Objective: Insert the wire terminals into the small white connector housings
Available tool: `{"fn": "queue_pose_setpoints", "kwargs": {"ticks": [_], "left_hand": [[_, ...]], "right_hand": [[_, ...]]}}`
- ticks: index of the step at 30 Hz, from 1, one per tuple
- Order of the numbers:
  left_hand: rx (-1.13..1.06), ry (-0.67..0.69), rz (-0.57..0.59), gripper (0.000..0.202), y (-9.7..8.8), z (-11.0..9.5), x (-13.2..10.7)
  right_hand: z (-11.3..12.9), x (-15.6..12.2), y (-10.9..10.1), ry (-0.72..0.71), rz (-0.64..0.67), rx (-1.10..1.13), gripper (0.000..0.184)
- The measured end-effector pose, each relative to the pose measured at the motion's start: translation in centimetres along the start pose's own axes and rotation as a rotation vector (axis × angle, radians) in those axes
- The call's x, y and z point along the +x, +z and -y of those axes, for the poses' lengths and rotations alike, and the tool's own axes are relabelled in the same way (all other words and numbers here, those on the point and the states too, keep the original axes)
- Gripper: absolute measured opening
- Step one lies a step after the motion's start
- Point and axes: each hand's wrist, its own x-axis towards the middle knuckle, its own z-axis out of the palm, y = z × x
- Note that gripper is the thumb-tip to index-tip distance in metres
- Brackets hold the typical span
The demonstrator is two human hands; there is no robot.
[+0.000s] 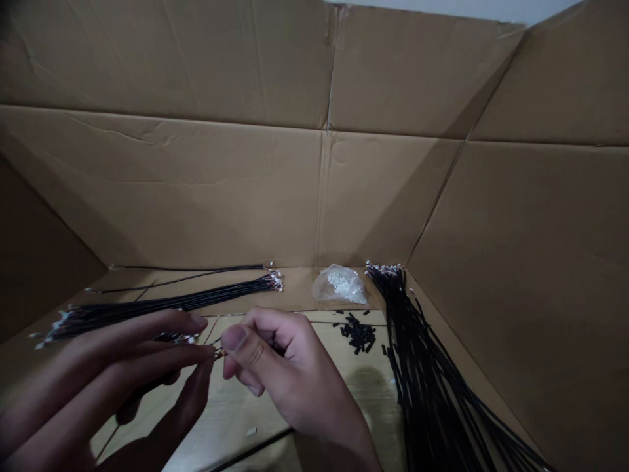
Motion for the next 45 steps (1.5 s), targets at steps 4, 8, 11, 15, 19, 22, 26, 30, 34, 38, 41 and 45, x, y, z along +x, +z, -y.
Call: {"fn": "queue_pose_setpoints", "kwargs": {"ticks": [4,8,11,15,19,22,26,30,34,38,41,45], "left_hand": [[-0.029,-0.035,-0.001,0.022,0.8,-1.7,-0.7],[-0.032,-0.037,0.013,0.019,0.8,-1.6,-0.5],[0.004,-0.008,0.043,0.017,-0.1,-0.3,-0.2],[0.070,0.144,0.105,0.024,-1.1,1.2,0.5],[0.005,0.066,0.091,0.018,-0.8,0.5,1.4],[-0.083,-0.072,0.101,0.016,-0.5,-0.1,1.9],[-0.126,-0.081,0.099,0.015,-0.8,0.3,2.0],[-0.139,-0.021,0.162,0.011,-1.4,1.0,2.1],[-0.140,0.009,0.167,0.013,-1.5,0.8,2.2],[-0.114,0.013,0.135,0.014,-1.3,0.7,2.2],[-0.063,0.066,0.124,0.014,-1.0,0.9,1.9],[0.032,0.010,0.050,0.015,-0.9,0.9,0.8]], "right_hand": [[0.1,-0.1,0.0,0.017,-0.011,0.012,0.044],[0.0,0.0,0.2,0.014,-0.012,0.052,0.045],[-0.1,0.1,0.3,0.028,-0.006,0.070,0.044],[-0.3,0.2,0.2,0.028,0.022,0.123,0.043],[-0.2,0.2,0.2,0.028,0.044,0.147,0.041],[0.1,0.0,0.5,-0.024,-0.035,0.030,0.039],[0.7,-0.6,1.0,-0.135,-0.143,-0.175,0.035],[1.2,-1.1,1.0,-0.191,-0.109,-0.371,0.028],[1.5,-1.2,1.1,-0.178,-0.111,-0.464,0.026],[1.4,-1.1,1.2,-0.182,-0.109,-0.431,0.028],[1.0,-1.0,1.2,-0.128,-0.103,-0.275,0.032],[0.5,-0.9,1.1,-0.066,-0.094,-0.087,0.033]]}}
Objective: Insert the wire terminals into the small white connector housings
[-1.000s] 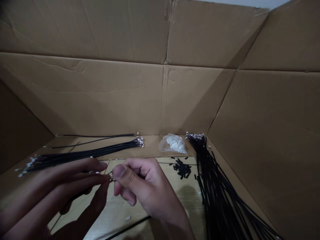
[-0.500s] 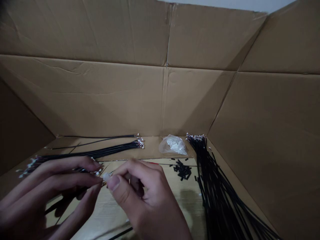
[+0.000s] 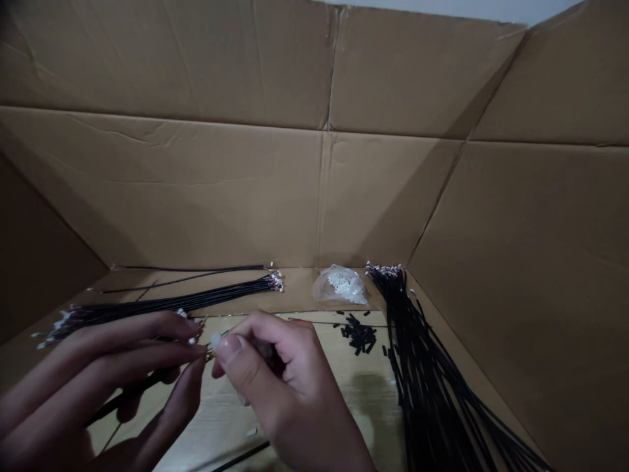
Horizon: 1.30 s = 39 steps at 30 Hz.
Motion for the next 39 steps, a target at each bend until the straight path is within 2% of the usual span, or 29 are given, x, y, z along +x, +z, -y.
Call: {"fn": "queue_pose_setpoints", "kwargs": {"ticks": [5,17,26,29,33,39], "left_hand": [[0.116,-0.004,-0.029,0.018,0.0,-0.1,-1.1],[0.131,0.043,-0.025,0.023,-0.3,0.5,-1.5],[0.079,0.040,-0.037,0.026,-0.4,1.0,-1.5],[0.073,0.026,-0.036,0.023,-0.5,0.6,-1.4],[0.117,-0.058,0.012,0.021,-0.5,-0.3,-1.1],[0.110,0.071,0.007,0.031,-0.5,0.5,-1.1]], "right_hand": [[0.3,-0.1,0.1,0.063,0.000,0.087,0.031],[0.2,0.5,-0.2,0.103,0.068,0.308,0.027],[0.2,0.5,-0.3,0.109,0.080,0.289,0.025],[0.3,0.5,-0.4,0.121,0.093,0.268,0.026],[0.7,0.4,-0.3,0.149,0.087,0.229,0.028],[0.8,0.3,-0.4,0.154,0.077,0.214,0.028]]}}
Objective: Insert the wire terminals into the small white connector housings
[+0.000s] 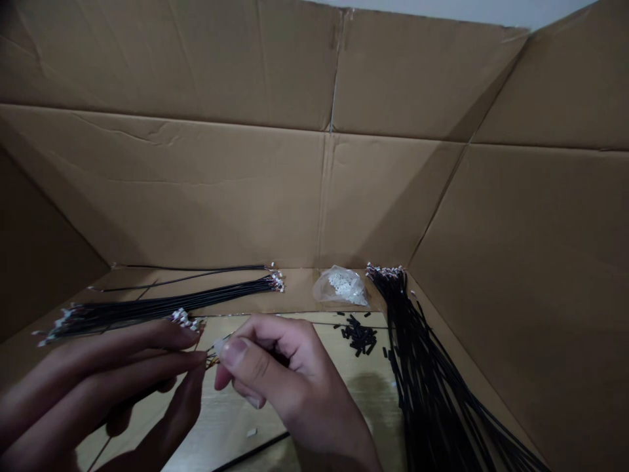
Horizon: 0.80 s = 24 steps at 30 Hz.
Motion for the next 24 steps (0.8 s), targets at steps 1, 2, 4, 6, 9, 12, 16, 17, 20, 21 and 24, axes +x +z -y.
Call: {"fn": "queue_pose_setpoints", "kwargs": {"ticks": [1,2,4,6,9,12,16,17,20,21,24], "left_hand": [[0.014,-0.007,-0.001,0.032,0.0,0.1,-0.2],[0.032,-0.021,-0.009,0.033,0.1,0.2,-0.3],[0.039,-0.021,-0.017,0.031,0.1,0.1,-0.6],[0.021,-0.022,0.002,0.028,0.1,0.1,-0.7],[-0.005,-0.012,0.043,0.026,0.1,0.1,-0.6],[-0.017,-0.008,0.035,0.023,0.2,0.2,-0.5],[-0.026,-0.009,0.033,0.023,0.2,0.3,-0.5],[-0.030,-0.012,0.030,0.023,0.2,0.2,-0.5],[-0.050,-0.010,0.057,0.023,0.2,0.0,-0.3],[-0.057,-0.006,0.061,0.023,0.2,-0.1,-0.1],[-0.062,-0.015,0.064,0.022,0.2,-0.4,0.3]], "right_hand": [[-0.1,0.0,-0.1,-0.007,0.007,0.003,0.028],[-0.3,0.1,-0.2,-0.012,0.009,0.006,0.028],[-0.5,0.1,-0.4,-0.025,0.026,0.006,0.029],[-0.8,0.2,-0.6,-0.044,0.042,-0.003,0.030],[-0.7,0.1,-0.6,-0.061,0.049,-0.020,0.030],[-0.4,0.1,-0.5,-0.028,0.041,-0.030,0.030],[-0.4,0.1,-0.5,-0.033,0.040,-0.050,0.031],[-0.4,0.1,-0.6,-0.042,0.044,-0.054,0.031],[-0.4,0.1,-0.7,-0.036,0.052,-0.060,0.031],[-0.4,0.1,-0.7,-0.027,0.054,-0.060,0.031],[-0.3,0.1,-0.7,-0.014,0.047,-0.056,0.032]]}}
